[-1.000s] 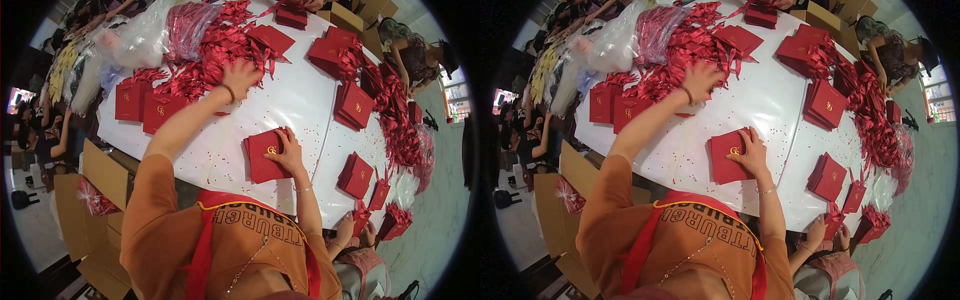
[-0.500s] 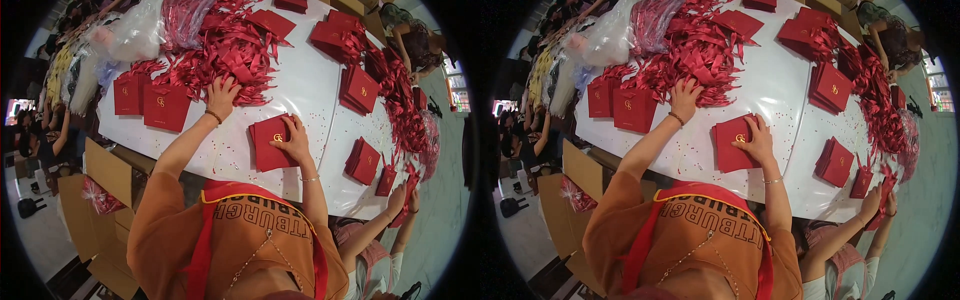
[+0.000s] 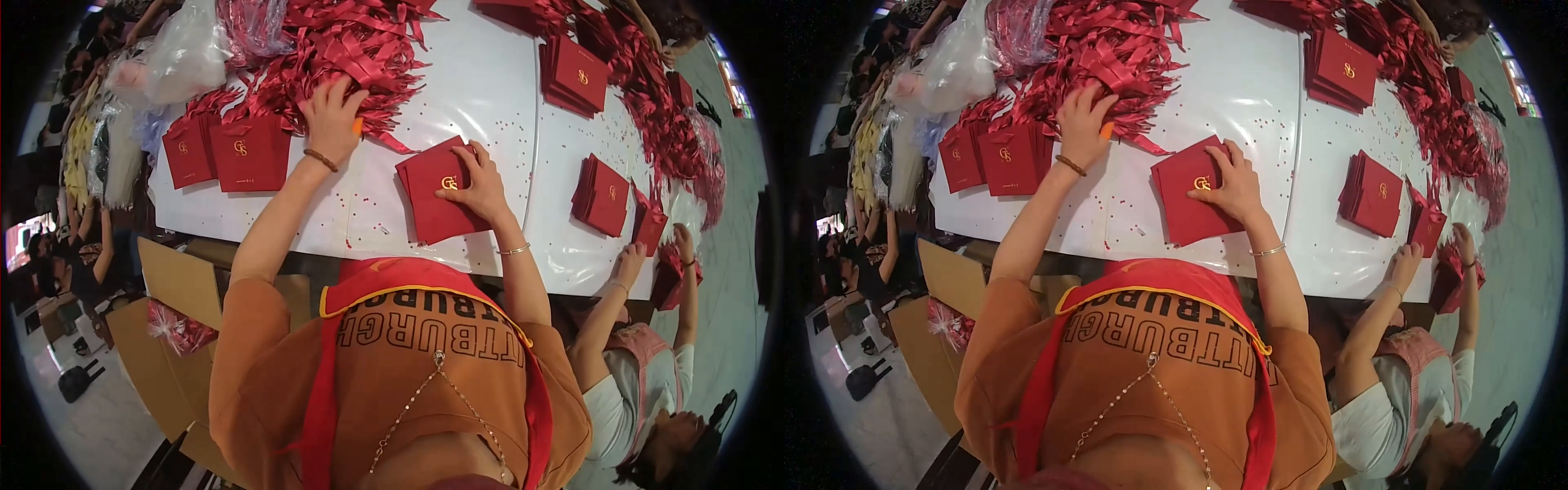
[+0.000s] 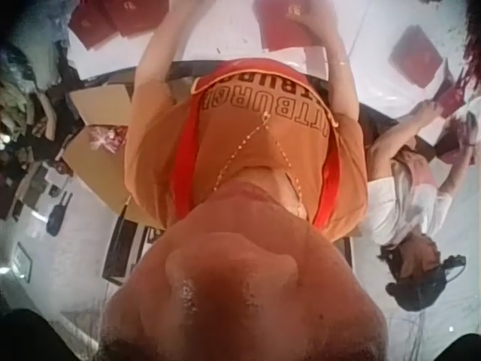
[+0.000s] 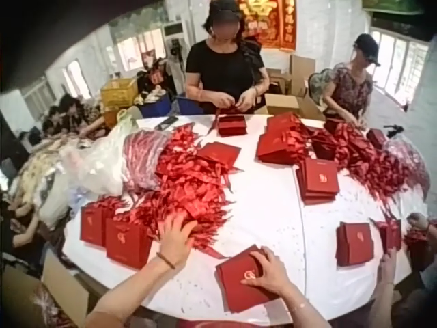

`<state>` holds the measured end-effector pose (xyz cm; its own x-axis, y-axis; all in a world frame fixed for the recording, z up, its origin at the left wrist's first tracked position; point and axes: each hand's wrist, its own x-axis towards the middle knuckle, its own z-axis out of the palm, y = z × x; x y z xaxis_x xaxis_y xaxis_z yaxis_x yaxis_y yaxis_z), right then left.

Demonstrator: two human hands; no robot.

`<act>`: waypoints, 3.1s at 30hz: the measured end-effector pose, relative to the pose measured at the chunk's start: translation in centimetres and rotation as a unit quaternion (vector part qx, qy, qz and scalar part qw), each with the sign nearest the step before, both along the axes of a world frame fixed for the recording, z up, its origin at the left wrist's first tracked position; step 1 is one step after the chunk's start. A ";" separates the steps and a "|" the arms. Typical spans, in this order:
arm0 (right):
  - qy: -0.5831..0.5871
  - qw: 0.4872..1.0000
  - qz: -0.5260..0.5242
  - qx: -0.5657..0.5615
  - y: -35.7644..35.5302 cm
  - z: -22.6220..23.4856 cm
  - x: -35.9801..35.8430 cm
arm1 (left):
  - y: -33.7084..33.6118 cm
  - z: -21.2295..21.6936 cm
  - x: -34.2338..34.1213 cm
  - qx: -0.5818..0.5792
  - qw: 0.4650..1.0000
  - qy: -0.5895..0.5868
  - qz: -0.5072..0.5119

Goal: Tying decorative ribbons onto red gift envelopes/bags.

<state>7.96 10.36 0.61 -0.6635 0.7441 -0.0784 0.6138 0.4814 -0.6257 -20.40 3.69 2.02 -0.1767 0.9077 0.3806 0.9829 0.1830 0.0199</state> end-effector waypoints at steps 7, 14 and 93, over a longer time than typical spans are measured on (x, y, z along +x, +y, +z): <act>-0.022 0.999 -0.024 0.001 -1.0 0.5 0.1 | -1.9 -4.8 2.5 -0.050 0.969 -0.193 -0.149; -0.063 0.996 -0.054 0.044 -1.9 1.1 0.1 | -2.0 -3.0 5.2 -0.061 0.980 -0.022 -0.189; 0.008 0.948 0.063 -0.312 -0.6 0.5 0.0 | -5.6 -0.3 13.5 -0.161 0.711 -0.684 0.012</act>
<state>7.95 9.80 1.07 -0.7481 0.4716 -0.4669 0.5650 0.0834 -0.8209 -6.92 -1.90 1.69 -0.1990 0.8992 -0.3898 0.0796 0.4112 0.9080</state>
